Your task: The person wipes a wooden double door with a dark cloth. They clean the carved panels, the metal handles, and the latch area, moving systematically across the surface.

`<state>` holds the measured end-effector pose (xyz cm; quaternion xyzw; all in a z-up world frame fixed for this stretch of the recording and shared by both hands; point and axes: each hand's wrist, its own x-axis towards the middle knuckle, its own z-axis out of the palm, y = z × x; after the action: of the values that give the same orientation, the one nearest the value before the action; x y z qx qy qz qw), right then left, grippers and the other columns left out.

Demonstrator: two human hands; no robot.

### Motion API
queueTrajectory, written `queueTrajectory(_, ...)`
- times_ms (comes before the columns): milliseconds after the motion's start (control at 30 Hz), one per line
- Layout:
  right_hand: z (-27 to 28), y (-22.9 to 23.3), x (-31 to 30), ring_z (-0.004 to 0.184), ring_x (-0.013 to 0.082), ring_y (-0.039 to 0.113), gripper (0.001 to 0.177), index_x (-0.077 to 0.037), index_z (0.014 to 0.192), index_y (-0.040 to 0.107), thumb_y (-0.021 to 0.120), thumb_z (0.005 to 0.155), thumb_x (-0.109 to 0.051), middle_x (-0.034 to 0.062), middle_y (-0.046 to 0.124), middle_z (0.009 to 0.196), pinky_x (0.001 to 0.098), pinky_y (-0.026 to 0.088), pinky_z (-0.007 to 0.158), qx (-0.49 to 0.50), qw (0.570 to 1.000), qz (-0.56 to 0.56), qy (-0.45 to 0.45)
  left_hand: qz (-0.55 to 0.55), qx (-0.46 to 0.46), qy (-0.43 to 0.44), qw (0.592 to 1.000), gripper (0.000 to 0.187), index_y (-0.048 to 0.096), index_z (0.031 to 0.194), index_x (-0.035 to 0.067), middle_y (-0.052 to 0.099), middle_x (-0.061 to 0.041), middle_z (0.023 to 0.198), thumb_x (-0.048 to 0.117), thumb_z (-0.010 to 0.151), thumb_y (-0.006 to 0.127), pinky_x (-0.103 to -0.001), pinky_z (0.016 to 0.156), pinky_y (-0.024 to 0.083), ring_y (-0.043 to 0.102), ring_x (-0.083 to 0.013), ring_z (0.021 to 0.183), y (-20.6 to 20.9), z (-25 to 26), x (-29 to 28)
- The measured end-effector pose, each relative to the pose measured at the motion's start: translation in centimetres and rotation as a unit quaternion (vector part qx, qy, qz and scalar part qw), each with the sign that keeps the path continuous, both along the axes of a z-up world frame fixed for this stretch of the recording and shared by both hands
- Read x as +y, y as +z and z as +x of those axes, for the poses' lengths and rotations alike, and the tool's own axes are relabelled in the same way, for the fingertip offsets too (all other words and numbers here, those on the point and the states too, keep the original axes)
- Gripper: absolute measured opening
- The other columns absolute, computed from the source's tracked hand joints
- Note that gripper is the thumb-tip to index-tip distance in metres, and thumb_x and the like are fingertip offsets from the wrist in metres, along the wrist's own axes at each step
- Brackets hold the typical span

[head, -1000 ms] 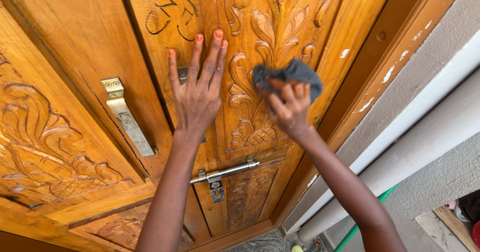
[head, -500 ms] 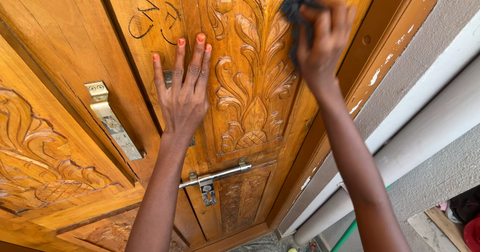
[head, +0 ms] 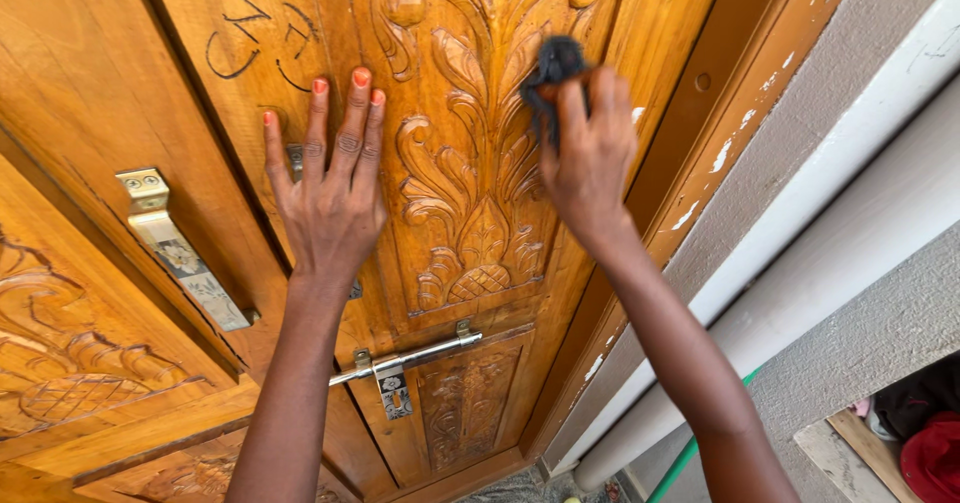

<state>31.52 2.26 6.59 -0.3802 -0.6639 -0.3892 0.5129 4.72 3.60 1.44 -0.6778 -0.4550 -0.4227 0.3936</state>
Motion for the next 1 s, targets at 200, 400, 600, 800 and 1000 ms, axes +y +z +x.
queueTrajectory(200, -0.4, -3.1, -0.9, 0.099, 0.0361, 0.054, 0.023, -0.001, 0.106, 0.062, 0.076, 0.087, 0.001, 0.0184, 0.050, 0.107, 0.0491, 0.045, 0.081, -0.001, 1.000, -0.026, 0.004, 0.003, -0.011, -0.005, 1.000, 0.061, 0.046, 0.163, 0.023, 0.034, 0.009, 0.171, -0.001, 0.108, 0.057, -0.059, 0.130, 0.015, 0.030, -0.0205, 0.159, 0.0, 0.2, -0.1)
queueTrajectory(400, 0.6, -6.6, 1.1, 0.096, 0.0335, 0.056, 0.021, -0.001, 0.102, 0.062, 0.073, 0.085, 0.004, 0.0180, 0.054, 0.109, 0.0478, 0.048, 0.073, -0.020, 1.000, -0.011, 0.007, 0.015, -0.006, 0.017, 1.000, 0.062, 0.046, 0.163, 0.026, 0.034, 0.011, 0.171, -0.001, 0.108, 0.057, -0.057, 0.131, 0.014, 0.030, -0.0192, 0.159, -0.3, 0.3, 0.1)
queueTrajectory(600, 0.7, -17.8, 2.1, 0.098, 0.0314, 0.059, 0.013, -0.004, 0.096, 0.064, 0.066, 0.086, 0.004, 0.0167, 0.060, 0.102, 0.0433, 0.053, 0.072, -0.182, 0.981, -0.069, 0.029, 0.018, -0.004, 0.029, 0.999, 0.064, 0.046, 0.163, 0.027, 0.035, 0.011, 0.171, -0.002, 0.107, 0.058, -0.056, 0.132, 0.013, 0.029, -0.0183, 0.160, -0.5, 0.2, 0.4)
queueTrajectory(800, 1.6, -20.9, 3.2, 0.099, 0.0252, 0.058, 0.012, -0.011, 0.100, 0.069, 0.069, 0.089, -0.005, 0.0090, 0.066, 0.113, 0.0440, 0.052, 0.081, -0.215, 0.974, -0.022, 0.074, 0.011, -0.009, 0.023, 1.000, 0.064, 0.046, 0.163, 0.026, 0.036, 0.011, 0.171, -0.001, 0.107, 0.059, -0.056, 0.132, 0.014, 0.030, -0.0188, 0.159, -0.2, 0.3, -0.2)
queueTrajectory(1000, 1.3, -12.5, 3.3, 0.093, 0.0257, 0.057, 0.010, -0.010, 0.095, 0.072, 0.078, 0.089, -0.013, 0.0103, 0.066, 0.109, 0.0425, 0.048, 0.072, -0.144, 0.987, -0.008, 0.075, 0.020, -0.012, 0.024, 0.999, 0.064, 0.047, 0.162, 0.027, 0.035, 0.011, 0.171, -0.001, 0.107, 0.060, -0.055, 0.132, 0.014, 0.031, -0.0182, 0.159, -0.2, 0.4, -0.1)
